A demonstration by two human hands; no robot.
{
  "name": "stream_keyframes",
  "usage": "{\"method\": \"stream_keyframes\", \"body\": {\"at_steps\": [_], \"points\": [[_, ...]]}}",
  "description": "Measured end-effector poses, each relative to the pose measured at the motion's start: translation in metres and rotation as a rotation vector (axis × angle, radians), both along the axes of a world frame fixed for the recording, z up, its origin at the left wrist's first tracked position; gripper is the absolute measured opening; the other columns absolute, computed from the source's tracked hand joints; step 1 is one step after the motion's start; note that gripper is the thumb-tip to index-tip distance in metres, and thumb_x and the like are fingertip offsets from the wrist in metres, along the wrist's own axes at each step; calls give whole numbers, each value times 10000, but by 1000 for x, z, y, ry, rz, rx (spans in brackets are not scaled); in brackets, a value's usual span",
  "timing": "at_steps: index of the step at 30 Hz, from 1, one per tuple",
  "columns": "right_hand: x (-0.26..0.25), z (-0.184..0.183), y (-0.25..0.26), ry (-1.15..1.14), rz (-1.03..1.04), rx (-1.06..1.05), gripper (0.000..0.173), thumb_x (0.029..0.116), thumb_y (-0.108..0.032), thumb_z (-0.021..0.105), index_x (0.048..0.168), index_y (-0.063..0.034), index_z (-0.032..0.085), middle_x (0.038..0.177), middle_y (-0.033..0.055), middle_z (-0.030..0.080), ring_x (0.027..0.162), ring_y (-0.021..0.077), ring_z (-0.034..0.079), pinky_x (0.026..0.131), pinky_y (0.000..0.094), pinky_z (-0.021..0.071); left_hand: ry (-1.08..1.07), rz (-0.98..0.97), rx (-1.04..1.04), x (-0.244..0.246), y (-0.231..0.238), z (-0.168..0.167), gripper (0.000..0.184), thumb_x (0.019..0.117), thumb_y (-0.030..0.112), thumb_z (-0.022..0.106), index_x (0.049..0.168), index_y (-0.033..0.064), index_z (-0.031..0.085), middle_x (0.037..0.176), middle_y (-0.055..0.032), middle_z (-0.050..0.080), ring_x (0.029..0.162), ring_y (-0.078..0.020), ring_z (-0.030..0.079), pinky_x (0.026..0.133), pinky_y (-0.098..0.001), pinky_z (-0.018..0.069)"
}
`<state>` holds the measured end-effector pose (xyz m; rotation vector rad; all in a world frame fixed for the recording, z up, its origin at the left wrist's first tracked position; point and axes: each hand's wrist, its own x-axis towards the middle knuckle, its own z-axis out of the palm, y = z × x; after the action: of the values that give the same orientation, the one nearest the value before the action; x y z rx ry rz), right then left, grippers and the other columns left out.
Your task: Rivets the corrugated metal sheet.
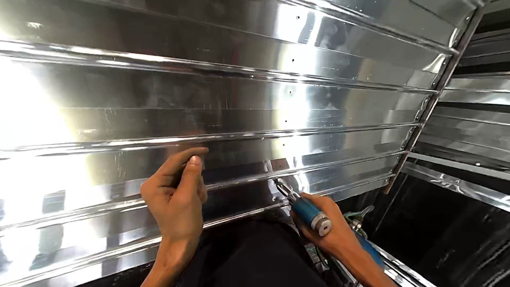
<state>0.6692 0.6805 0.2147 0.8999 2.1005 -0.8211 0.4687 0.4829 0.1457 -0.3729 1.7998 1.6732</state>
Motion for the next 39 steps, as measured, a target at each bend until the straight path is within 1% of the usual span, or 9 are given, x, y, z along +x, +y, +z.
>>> {"method": "stream_keyframes", "body": {"at_steps": [7,10,12,18,24,27,30,35,39], "points": [[19,-2,-2,65,80,80,286,757,-363,760,967,-170,736,805,34,724,774,227,719,657,504,576,-769,430,451,21,22,41,301,1094,220,382,1078,82,649,519,93,285,351,10,269,325,-137,267],[38,23,-6,385,-178,26,331,828,-402,792,1046,-154,768,935,-19,761,852,72,723,766,326,625,-828,526,585,44,24,65,311,1090,216,378,1091,56,645,509,86,279,344,4,279,320,-143,277],[45,52,-15,539,-251,-109,387,858,-413,800,1117,-128,758,1081,38,697,973,101,671,837,301,597,-830,564,633,72,23,78,321,1086,211,378,1110,40,649,500,82,276,341,-3,277,326,-145,278],[77,77,-49,903,-212,-179,322,891,-206,797,1154,-42,710,975,20,767,862,71,729,773,268,637,-846,491,717,158,47,119,358,1082,201,324,956,86,639,456,84,298,334,-4,308,340,-148,286],[147,86,-53,1030,-343,-106,286,855,-111,789,1104,1,702,912,43,759,790,89,728,710,272,646,-532,248,651,218,46,123,301,1072,147,409,1059,49,693,488,79,299,362,-6,290,352,-168,277],[180,95,-41,945,-387,-72,308,832,-100,775,1094,20,668,853,32,747,728,81,718,648,269,637,99,-399,366,252,26,115,207,1009,110,573,1016,24,761,644,1,611,500,-45,501,471,-210,440],[200,91,-30,836,-351,-75,327,814,-92,777,1098,29,668,835,35,745,703,95,714,626,288,629,564,-952,38,293,13,126,175,972,232,653,950,103,768,717,-36,715,644,-170,698,611,-425,579],[206,89,-37,944,-220,-126,315,863,-195,819,1111,-21,734,896,22,774,765,58,730,695,255,641,593,-798,114,316,-3,116,219,971,202,624,805,95,718,623,-1,642,564,-86,613,525,-310,495],[184,86,-50,1136,-170,-50,267,943,-296,749,1093,-75,738,870,-9,766,749,13,716,669,204,623,215,-301,474,289,-15,120,242,1016,176,631,867,28,752,602,34,590,481,23,464,456,-151,403]]}}
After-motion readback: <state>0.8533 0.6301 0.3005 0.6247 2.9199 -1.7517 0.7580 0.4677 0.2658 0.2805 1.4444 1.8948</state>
